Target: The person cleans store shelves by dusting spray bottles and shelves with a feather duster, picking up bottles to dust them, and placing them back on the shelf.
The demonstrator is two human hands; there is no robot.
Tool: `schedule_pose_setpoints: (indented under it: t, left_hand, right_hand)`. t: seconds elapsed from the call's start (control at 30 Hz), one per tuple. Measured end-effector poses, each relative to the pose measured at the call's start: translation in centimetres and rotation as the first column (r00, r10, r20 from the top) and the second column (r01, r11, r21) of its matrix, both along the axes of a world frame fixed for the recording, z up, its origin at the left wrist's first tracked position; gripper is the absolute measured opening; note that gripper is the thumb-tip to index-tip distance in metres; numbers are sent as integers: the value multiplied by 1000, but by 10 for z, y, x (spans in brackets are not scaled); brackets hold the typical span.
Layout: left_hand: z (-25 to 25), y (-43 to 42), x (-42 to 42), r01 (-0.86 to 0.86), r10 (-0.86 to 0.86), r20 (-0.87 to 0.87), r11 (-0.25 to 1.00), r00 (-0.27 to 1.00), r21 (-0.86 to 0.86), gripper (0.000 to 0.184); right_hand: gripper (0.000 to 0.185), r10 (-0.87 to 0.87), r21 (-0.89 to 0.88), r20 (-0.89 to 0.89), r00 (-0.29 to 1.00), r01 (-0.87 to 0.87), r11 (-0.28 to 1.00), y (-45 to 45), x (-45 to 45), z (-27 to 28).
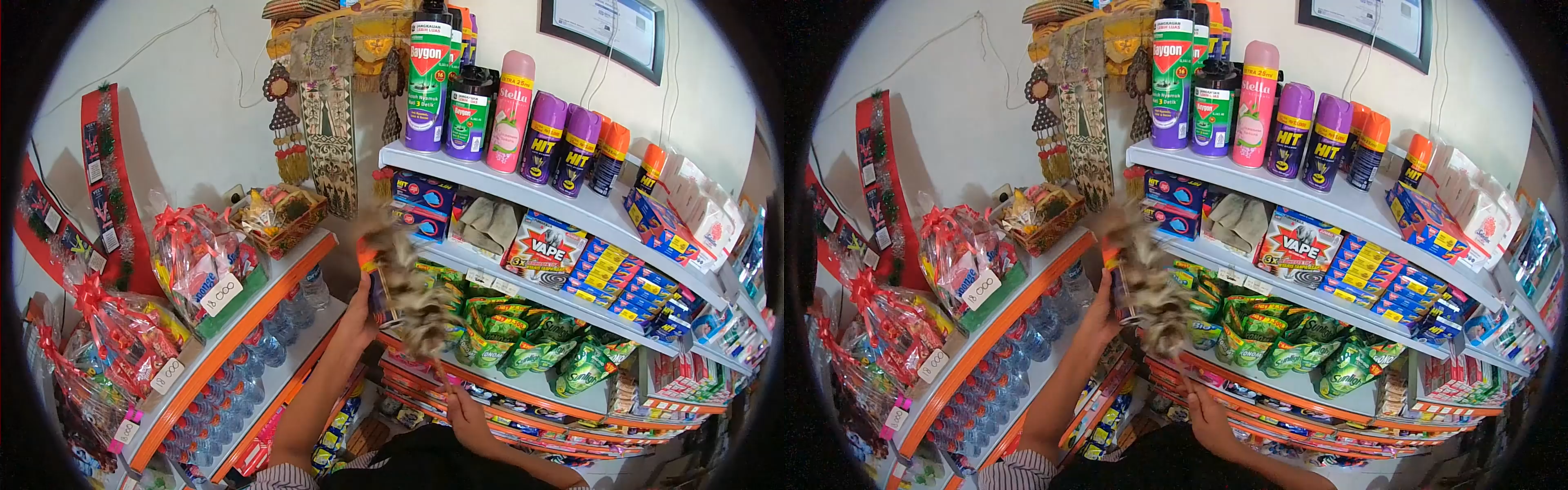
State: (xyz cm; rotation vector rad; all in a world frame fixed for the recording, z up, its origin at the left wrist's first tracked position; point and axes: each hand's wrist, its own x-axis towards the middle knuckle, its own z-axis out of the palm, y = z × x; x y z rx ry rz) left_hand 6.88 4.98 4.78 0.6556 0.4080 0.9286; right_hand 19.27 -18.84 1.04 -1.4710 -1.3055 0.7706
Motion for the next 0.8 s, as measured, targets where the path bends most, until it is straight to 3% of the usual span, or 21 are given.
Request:
schedule_pose_setpoints:
  t: [0.07, 0.13, 0.23, 0.3, 0.33, 0.37, 0.4, 0.53, 0.63, 0.7, 0.73, 0.8]
  left_hand:
    - [3, -2, 1, -24, 24, -31, 1000, 999, -1, 59]
    - [7, -4, 2, 31, -29, 89, 999, 996, -16, 63]
    - [4, 0, 5, 36, -24, 114, 994, 993, -102, 66]
    - [3, -1, 3, -7, 14, 42, 987, 999, -161, 67]
    - [-18, 13, 5, 34, 25, 219, 965, 976, -262, 67]
    - [-16, 15, 6, 93, 53, 386, 932, 921, -350, 66]
    - [-9, 5, 11, -88, 185, 255, 933, 949, -348, 65]
    - [-36, 16, 15, 27, 96, 338, 939, 936, -343, 61]
    - [-17, 3, 17, -15, 202, 383, 898, 901, -440, 60]
    - [-11, -3, 15, 29, 115, 312, 906, 943, -423, 59]
    - [-8, -5, 14, 32, 112, 311, 906, 944, -422, 59]
    - [-1, -13, 9, 48, -24, 106, 972, 994, -229, 64]
  right_hand:
    - [30, -71, -6, -70, 995, 70, 998, -2, 1, -3]
    - [29, -138, -17, -137, 981, 137, 990, -2, 2, -3]
    - [29, -125, -2, -28, 992, 125, 992, -4, -1, 5]
    - [29, -34, -78, 150, 988, 46, 996, -3, -3, 20]
    - [29, -34, -78, 151, 988, 46, 996, -2, -3, 19]
    - [29, -131, 65, 170, 977, 121, 990, 0, -4, 15]
    - [28, -230, 207, 173, 958, 193, 959, 1, -5, 10]
    - [27, -193, 194, 223, 955, 150, 969, 22, -4, -26]
    - [27, -293, 103, 204, 934, 278, 955, 19, -5, -14]
    - [29, -268, 245, 253, 929, 207, 947, 17, -7, -11]
    - [29, -271, 245, 252, 929, 210, 946, 16, -6, -12]
    - [22, -216, 154, 168, 962, 191, 969, 15, 2, -15]
